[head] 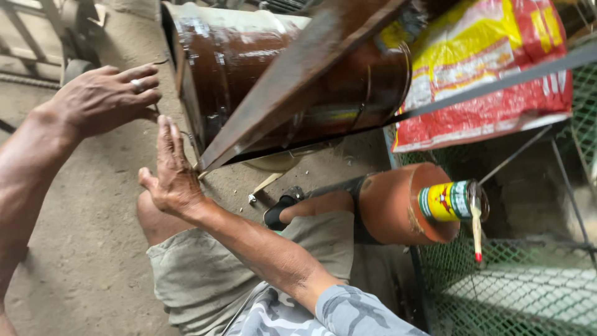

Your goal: The person sits on a low stool and uses a paintbrush to apply brown paint to the underside and edges of a large metal barrel. They repeatedly dip the brush into a paint can and continue painting different sections of the barrel's lower rim.

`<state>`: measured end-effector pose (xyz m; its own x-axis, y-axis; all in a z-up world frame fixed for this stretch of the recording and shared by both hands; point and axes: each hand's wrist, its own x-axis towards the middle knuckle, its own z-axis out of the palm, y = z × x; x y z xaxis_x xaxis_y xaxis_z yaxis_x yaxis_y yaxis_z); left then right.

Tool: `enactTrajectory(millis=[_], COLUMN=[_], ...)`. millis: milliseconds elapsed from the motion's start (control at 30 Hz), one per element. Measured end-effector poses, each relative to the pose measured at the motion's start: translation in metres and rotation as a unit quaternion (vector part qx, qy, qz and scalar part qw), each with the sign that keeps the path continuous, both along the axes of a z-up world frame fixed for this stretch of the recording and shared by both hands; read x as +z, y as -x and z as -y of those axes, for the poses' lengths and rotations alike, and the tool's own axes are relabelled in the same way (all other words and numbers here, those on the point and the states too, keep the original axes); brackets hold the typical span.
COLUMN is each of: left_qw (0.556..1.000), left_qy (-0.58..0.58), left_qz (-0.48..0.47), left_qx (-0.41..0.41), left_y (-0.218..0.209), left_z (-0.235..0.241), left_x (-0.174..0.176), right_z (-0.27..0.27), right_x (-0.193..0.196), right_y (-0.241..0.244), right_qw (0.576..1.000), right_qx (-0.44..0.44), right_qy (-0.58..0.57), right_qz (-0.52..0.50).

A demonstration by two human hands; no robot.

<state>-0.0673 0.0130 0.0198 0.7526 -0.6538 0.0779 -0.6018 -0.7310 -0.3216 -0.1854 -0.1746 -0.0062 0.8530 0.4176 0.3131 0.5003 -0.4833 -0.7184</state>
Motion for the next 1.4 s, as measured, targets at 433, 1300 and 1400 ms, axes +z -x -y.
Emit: enactTrajectory(millis=[433,1300,1400], left_qw=[0.998,0.992,0.995], left_qy=[-0.006,0.103,0.093], left_qz=[0.060,0.071,0.026], left_qx=[0.026,0.034,0.000], left_y=[0.032,0.099,0.088], left_z=[0.009,0.052,0.049], left_x=[-0.017,-0.005,0.000], right_z=[0.015,0.072,0.069], right_x=[-0.002,-0.011,-0.011], right_y=[0.022,0.067,0.066], right_qw=[1.000,0.999,1.000], right_qx=[-0.001,0.027,0.022], right_qy=[0.017,0.028,0.019], right_qz=[0.021,0.006,0.004])
